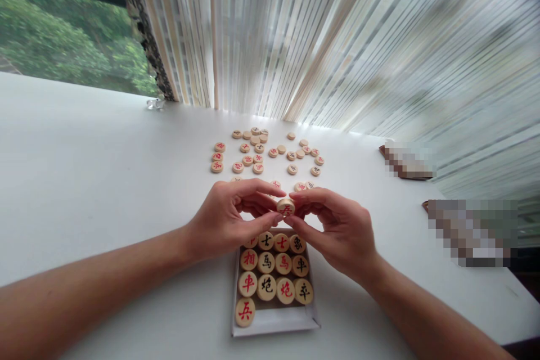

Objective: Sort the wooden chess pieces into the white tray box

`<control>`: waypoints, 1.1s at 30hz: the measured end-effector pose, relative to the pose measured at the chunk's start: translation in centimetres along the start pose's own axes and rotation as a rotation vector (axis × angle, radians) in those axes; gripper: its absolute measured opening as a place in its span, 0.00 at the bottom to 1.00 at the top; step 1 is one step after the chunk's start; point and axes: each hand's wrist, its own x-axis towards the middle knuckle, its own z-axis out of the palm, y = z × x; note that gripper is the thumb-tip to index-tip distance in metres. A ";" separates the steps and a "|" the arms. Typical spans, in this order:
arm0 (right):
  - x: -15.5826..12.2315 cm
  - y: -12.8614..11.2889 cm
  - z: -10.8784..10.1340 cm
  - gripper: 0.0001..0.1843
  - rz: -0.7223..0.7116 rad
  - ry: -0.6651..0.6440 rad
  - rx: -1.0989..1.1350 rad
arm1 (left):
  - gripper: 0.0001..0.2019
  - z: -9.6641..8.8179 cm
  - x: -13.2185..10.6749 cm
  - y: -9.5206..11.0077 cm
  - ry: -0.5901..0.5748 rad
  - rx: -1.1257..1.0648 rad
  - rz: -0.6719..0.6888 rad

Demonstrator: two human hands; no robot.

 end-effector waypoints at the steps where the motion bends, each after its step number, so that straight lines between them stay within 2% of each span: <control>1: 0.0 0.1 0.0 0.14 -0.012 0.002 -0.011 | 0.13 0.0 0.0 0.0 -0.002 -0.001 0.002; 10: 0.0 0.0 -0.2 0.15 -0.084 -0.015 -0.104 | 0.14 -0.1 -0.1 -0.1 -0.021 -0.019 -0.018; 20: 0.2 0.1 -0.4 0.12 0.043 -0.015 -0.016 | 0.12 -0.1 0.0 0.0 -0.037 -0.034 -0.015; 26: 0.3 -0.2 -0.4 0.11 0.052 -0.017 -0.013 | 0.11 -0.2 0.0 0.0 -0.024 -0.013 -0.013; 31: 0.7 -0.8 -0.4 0.04 0.035 -0.033 -0.065 | 0.07 -0.4 0.1 0.2 -0.030 0.017 -0.014; 33: 0.7 -1.0 -0.4 0.05 0.047 -0.055 -0.053 | 0.07 -0.4 0.0 0.1 -0.033 0.024 -0.009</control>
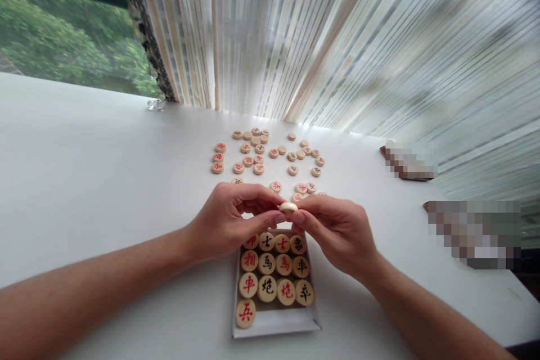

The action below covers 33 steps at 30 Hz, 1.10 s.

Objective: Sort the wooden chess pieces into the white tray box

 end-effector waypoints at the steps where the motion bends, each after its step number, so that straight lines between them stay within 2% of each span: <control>1: 0.0 -0.1 0.0 0.07 0.021 -0.013 0.024 | 0.08 0.0 0.0 0.0 -0.001 -0.002 0.008; 5: 0.0 -0.2 0.1 0.11 0.187 -0.055 0.176 | 0.16 0.2 0.0 -0.2 -0.029 -0.027 0.051; 8: 0.0 -0.3 0.4 0.13 0.280 -0.073 0.275 | 0.15 0.3 0.1 -0.2 -0.056 -0.015 0.072; 12: -0.2 -0.3 0.7 0.12 0.319 -0.069 0.295 | 0.12 0.3 0.0 -0.1 -0.043 0.079 0.100; 17: -0.4 -0.3 0.8 0.15 0.331 -0.056 0.203 | 0.09 0.4 0.0 0.1 -0.039 0.306 0.249; 20: -0.3 -0.4 0.8 0.15 0.334 -0.066 0.218 | 0.08 0.4 0.1 0.3 -0.054 0.367 0.296; 28: 0.0 -0.5 0.4 0.18 0.320 -0.126 0.363 | 0.11 0.3 0.1 0.2 -0.048 0.151 0.167; 33: 0.1 -0.4 0.6 0.11 0.355 -0.121 0.464 | 0.12 0.3 0.0 -0.3 -0.014 0.104 0.145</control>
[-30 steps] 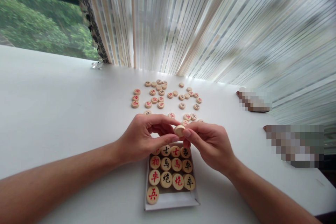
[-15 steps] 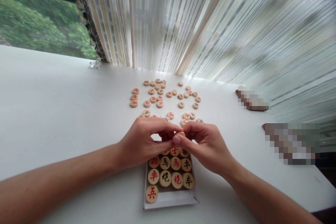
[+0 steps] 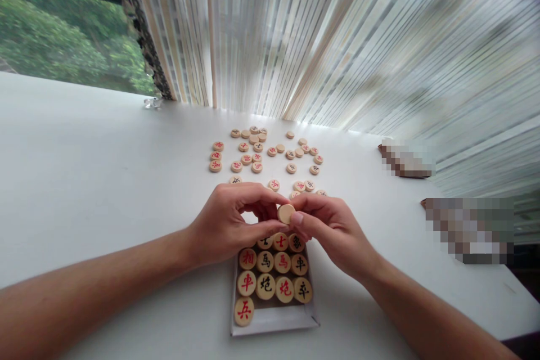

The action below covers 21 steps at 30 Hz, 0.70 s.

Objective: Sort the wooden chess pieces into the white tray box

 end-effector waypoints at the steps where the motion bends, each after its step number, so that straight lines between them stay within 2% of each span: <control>1: 0.0 0.0 0.1 0.11 0.015 0.003 0.010 | 0.12 0.0 0.0 0.0 0.002 0.004 -0.001; 5: -0.2 0.2 0.3 0.13 0.082 0.030 0.020 | 0.11 0.0 -0.1 0.1 -0.011 0.059 0.019; 10: -0.2 0.3 0.3 0.13 0.068 0.042 -0.007 | 0.09 0.1 0.0 0.4 -0.015 0.125 0.073; 21: 0.0 -0.4 0.3 0.14 0.078 0.004 0.071 | 0.12 0.1 0.0 0.3 0.002 0.028 0.020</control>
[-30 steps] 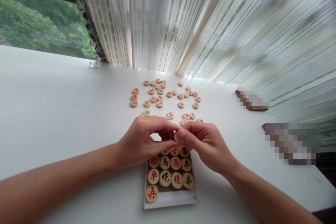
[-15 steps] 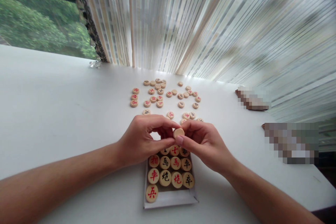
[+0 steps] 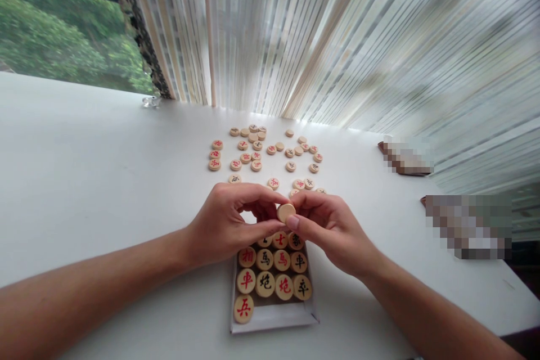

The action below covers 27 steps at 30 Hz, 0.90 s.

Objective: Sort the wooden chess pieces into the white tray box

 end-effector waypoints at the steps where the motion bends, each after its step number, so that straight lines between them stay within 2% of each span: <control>1: 0.0 0.0 0.0 0.15 0.006 -0.010 0.006 | 0.12 0.0 0.0 0.0 0.001 -0.009 -0.006; 14: -0.1 0.3 -0.6 0.12 -0.044 -0.086 0.003 | 0.13 0.0 0.0 0.0 0.011 -0.063 -0.039; 22: -0.1 0.4 -0.5 0.14 -0.020 -0.033 -0.057 | 0.12 -0.1 0.0 0.0 -0.001 -0.034 -0.013; 27: -0.2 0.5 -0.5 0.11 -0.060 -0.021 -0.114 | 0.10 -0.1 -0.1 0.0 -0.019 0.003 -0.022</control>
